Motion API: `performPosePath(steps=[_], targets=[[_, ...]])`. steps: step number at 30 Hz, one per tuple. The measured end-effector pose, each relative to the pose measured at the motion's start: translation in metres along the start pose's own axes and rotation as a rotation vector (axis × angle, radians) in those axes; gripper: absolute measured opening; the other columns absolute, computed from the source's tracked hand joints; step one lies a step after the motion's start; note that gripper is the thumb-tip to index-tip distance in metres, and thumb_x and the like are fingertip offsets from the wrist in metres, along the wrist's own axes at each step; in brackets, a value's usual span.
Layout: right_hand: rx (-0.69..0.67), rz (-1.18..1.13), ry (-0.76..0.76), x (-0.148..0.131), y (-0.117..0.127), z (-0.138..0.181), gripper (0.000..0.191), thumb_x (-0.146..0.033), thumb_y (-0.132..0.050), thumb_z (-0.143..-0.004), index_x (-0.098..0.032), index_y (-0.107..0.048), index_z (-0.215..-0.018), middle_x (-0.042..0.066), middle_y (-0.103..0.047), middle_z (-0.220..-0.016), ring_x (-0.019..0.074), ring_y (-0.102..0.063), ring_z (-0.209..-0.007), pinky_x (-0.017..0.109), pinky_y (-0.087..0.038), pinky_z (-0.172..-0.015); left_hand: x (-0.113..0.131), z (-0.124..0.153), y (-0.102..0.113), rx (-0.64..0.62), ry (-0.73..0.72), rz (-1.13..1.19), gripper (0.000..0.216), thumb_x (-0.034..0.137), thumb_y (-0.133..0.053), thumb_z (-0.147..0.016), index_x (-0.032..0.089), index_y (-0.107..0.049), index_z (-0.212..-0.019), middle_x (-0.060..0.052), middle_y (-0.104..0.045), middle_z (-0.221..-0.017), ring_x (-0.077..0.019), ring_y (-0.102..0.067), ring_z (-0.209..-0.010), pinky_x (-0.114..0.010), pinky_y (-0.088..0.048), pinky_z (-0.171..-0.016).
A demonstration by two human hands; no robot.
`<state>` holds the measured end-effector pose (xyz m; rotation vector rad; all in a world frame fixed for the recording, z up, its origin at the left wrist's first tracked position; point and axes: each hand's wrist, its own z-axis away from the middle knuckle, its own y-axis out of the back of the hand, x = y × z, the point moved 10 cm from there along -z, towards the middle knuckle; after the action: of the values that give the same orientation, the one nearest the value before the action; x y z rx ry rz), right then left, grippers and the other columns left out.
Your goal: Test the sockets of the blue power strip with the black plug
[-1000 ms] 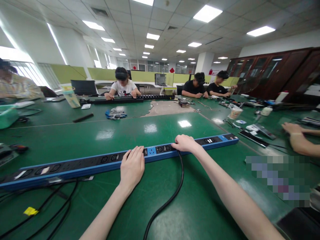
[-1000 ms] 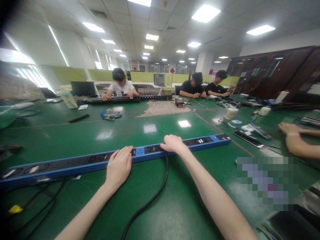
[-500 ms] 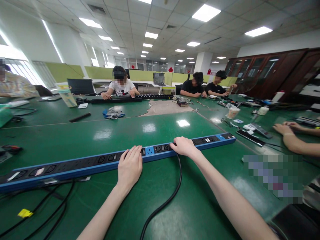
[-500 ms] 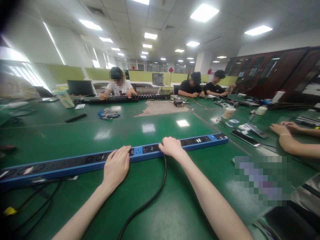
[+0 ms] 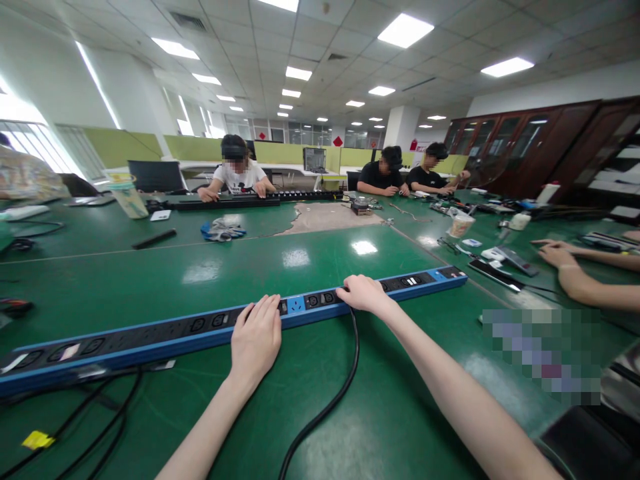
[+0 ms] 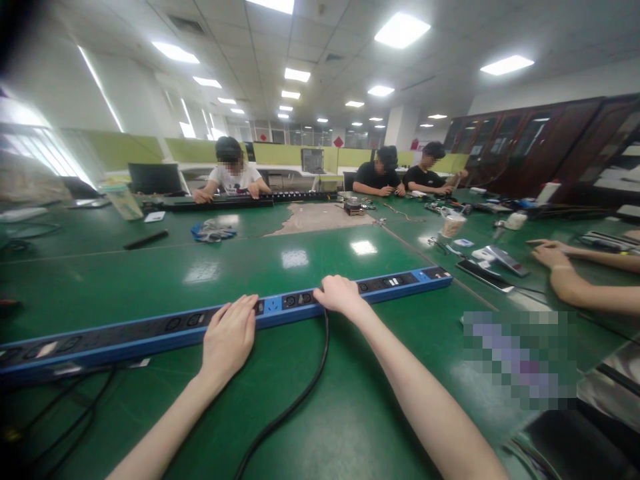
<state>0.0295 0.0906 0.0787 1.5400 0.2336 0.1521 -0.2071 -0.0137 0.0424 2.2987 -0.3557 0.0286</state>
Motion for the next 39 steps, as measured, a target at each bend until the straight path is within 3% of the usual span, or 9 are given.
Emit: performPosePath(steps=[18,23,32,35,39], targets=[[0.073,-0.009,0.014,0.004,0.004,-0.002,0.046,-0.050,-0.044,-0.101,-0.018,-0.077,-0.101,0.018,-0.078,-0.107,0.0326,-0.075,-0.101,0.040,-0.053,-0.084,0.000,-0.001,0.001,-0.016,0.025,0.016,0.049,0.027,-0.039,-0.106,0.020,-0.061,-0.150,-0.010,-0.062,-0.152,-0.0268,-0.055,-0.145,-0.049,-0.032,-0.126],[0.016,-0.027,0.025,0.005,0.000,-0.007,0.043,-0.051,-0.047,-0.100,-0.020,-0.078,-0.097,0.015,-0.079,-0.106,0.0316,-0.075,-0.101,0.039,-0.053,-0.084,0.001,-0.001,0.000,-0.018,0.017,0.005,0.049,0.027,-0.039,-0.106,0.018,-0.060,-0.150,-0.010,-0.062,-0.152,-0.0266,-0.055,-0.145,-0.049,-0.032,-0.126],[0.069,0.001,-0.001,-0.004,0.005,0.007,0.048,-0.048,-0.042,-0.103,-0.017,-0.078,-0.104,0.019,-0.078,-0.108,0.0318,-0.074,-0.104,0.040,-0.051,-0.088,0.001,-0.001,0.000,-0.008,0.009,-0.002,0.049,0.026,-0.040,-0.106,0.018,-0.060,-0.150,-0.010,-0.062,-0.152,-0.0268,-0.055,-0.145,-0.048,-0.031,-0.126],[0.084,0.007,-0.019,0.001,0.020,0.004,0.045,-0.048,-0.045,-0.101,-0.017,-0.079,-0.099,0.018,-0.078,-0.106,0.0311,-0.074,-0.101,0.037,-0.050,-0.085,0.001,-0.001,0.000,-0.004,0.001,-0.006,0.049,0.026,-0.040,-0.106,0.018,-0.060,-0.150,-0.011,-0.062,-0.151,-0.0268,-0.055,-0.145,-0.048,-0.031,-0.126],[0.240,-0.079,-0.058,0.029,0.076,0.003,0.052,-0.055,-0.040,-0.102,-0.020,-0.076,-0.089,0.013,-0.077,-0.094,0.0259,-0.071,-0.089,0.031,-0.045,-0.074,0.001,0.000,-0.001,-0.001,-0.005,-0.006,0.049,0.026,-0.041,-0.105,0.018,-0.059,-0.150,-0.011,-0.062,-0.151,-0.0269,-0.055,-0.144,-0.048,-0.031,-0.126]])
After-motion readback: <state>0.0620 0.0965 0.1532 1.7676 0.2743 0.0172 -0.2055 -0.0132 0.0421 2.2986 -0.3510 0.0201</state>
